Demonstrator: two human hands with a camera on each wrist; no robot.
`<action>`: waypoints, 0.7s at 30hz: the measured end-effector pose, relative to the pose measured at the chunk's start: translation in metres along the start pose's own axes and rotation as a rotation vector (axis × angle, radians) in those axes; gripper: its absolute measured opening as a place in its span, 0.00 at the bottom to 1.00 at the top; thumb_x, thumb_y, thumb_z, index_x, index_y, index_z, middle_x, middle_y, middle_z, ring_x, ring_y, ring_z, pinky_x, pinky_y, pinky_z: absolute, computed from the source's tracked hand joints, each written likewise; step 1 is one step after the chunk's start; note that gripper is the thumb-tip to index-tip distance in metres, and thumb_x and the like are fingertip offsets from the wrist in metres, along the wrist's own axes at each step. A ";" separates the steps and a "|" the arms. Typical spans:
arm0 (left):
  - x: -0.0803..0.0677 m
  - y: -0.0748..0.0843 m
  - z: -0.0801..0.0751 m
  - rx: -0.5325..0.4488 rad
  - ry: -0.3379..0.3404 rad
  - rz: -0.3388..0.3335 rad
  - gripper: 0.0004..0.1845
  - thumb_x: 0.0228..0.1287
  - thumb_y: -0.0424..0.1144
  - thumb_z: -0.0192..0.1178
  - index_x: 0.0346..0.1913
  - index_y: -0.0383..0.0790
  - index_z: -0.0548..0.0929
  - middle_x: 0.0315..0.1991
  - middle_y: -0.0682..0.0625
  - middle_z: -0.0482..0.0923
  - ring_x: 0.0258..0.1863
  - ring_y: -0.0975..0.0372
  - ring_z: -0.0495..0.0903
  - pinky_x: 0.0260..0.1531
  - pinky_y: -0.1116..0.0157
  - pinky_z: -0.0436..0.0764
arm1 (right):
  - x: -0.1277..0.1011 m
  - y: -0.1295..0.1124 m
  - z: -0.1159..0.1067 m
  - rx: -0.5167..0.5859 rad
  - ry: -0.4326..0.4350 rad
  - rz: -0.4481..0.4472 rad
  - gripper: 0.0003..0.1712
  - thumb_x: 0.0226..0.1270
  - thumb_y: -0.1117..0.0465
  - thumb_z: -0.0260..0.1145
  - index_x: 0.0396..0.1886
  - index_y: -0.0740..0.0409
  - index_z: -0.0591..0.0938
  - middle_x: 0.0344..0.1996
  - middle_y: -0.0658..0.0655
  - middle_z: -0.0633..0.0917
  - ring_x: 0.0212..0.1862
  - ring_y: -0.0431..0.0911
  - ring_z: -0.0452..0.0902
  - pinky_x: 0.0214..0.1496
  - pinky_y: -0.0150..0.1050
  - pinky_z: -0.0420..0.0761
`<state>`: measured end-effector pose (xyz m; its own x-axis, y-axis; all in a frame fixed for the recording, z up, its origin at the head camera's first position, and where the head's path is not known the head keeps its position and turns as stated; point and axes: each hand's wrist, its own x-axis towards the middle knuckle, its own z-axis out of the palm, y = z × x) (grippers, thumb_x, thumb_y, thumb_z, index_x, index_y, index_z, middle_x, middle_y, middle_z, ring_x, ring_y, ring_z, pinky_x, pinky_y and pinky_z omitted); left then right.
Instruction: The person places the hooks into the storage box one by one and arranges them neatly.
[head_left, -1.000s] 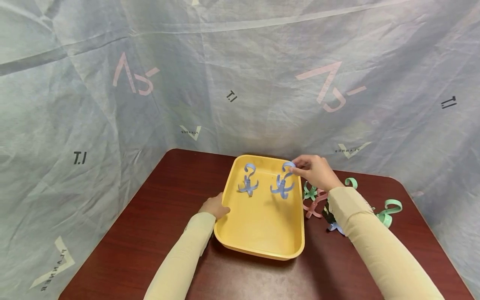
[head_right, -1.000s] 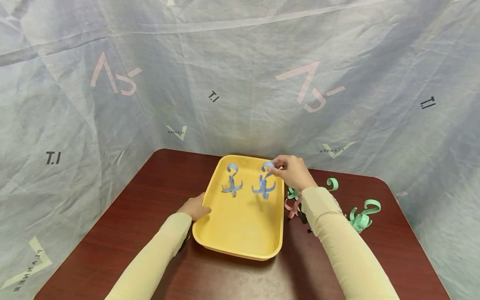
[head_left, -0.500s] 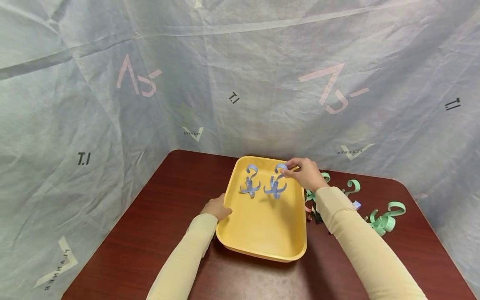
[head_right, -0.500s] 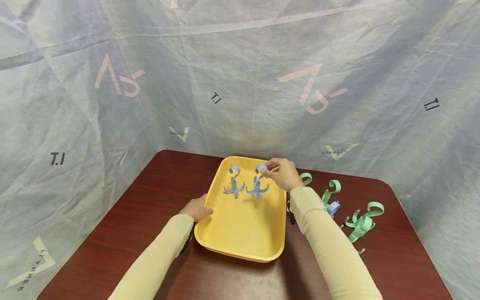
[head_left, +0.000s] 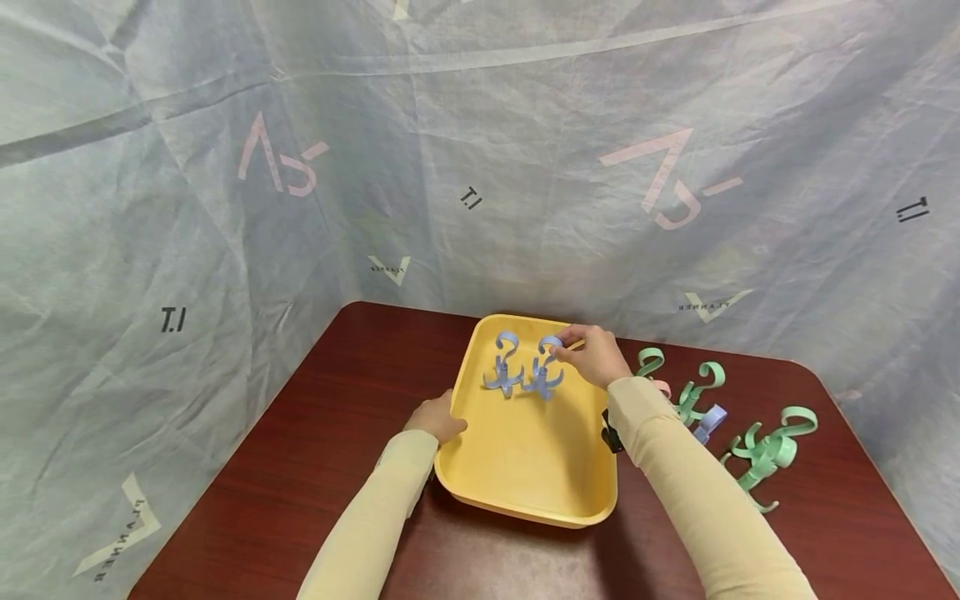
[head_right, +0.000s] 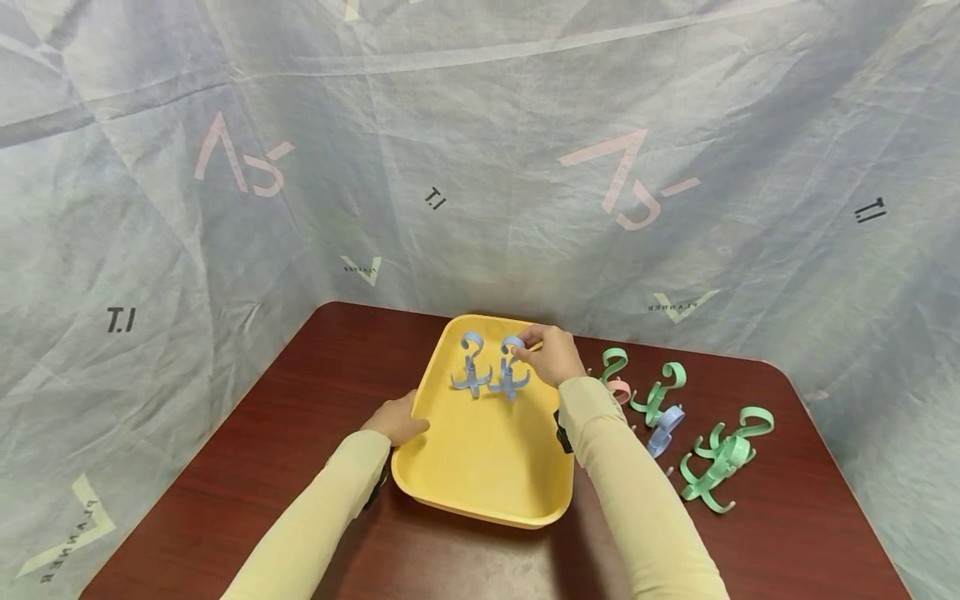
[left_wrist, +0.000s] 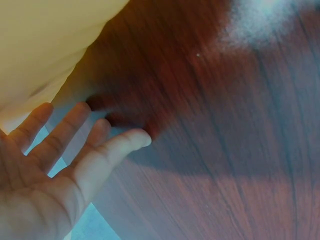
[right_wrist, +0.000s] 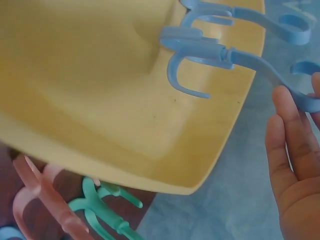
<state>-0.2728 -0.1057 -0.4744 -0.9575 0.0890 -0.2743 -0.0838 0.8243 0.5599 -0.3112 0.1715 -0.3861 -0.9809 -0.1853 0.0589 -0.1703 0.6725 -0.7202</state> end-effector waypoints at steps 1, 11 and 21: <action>-0.001 0.000 0.000 0.001 0.001 -0.002 0.32 0.66 0.40 0.63 0.72 0.38 0.69 0.42 0.40 0.83 0.32 0.55 0.80 0.35 0.57 0.80 | 0.001 0.001 0.002 -0.005 0.008 -0.003 0.13 0.73 0.59 0.68 0.50 0.61 0.85 0.46 0.61 0.85 0.46 0.56 0.85 0.49 0.51 0.83; -0.007 0.005 -0.003 -0.003 0.000 -0.005 0.32 0.67 0.39 0.63 0.73 0.38 0.69 0.47 0.38 0.83 0.35 0.53 0.82 0.38 0.56 0.81 | 0.005 0.005 0.018 0.004 0.081 0.006 0.10 0.71 0.61 0.69 0.47 0.61 0.86 0.44 0.61 0.85 0.45 0.56 0.85 0.45 0.48 0.83; -0.002 0.002 -0.001 0.009 0.001 -0.014 0.33 0.67 0.40 0.63 0.73 0.38 0.68 0.45 0.39 0.83 0.35 0.53 0.81 0.38 0.56 0.80 | 0.005 0.003 0.024 0.001 0.120 0.003 0.08 0.71 0.64 0.69 0.45 0.63 0.87 0.43 0.62 0.86 0.44 0.56 0.85 0.47 0.50 0.83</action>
<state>-0.2716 -0.1049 -0.4725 -0.9565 0.0769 -0.2814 -0.0946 0.8307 0.5487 -0.3144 0.1548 -0.4045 -0.9857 -0.0963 0.1386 -0.1671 0.6724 -0.7211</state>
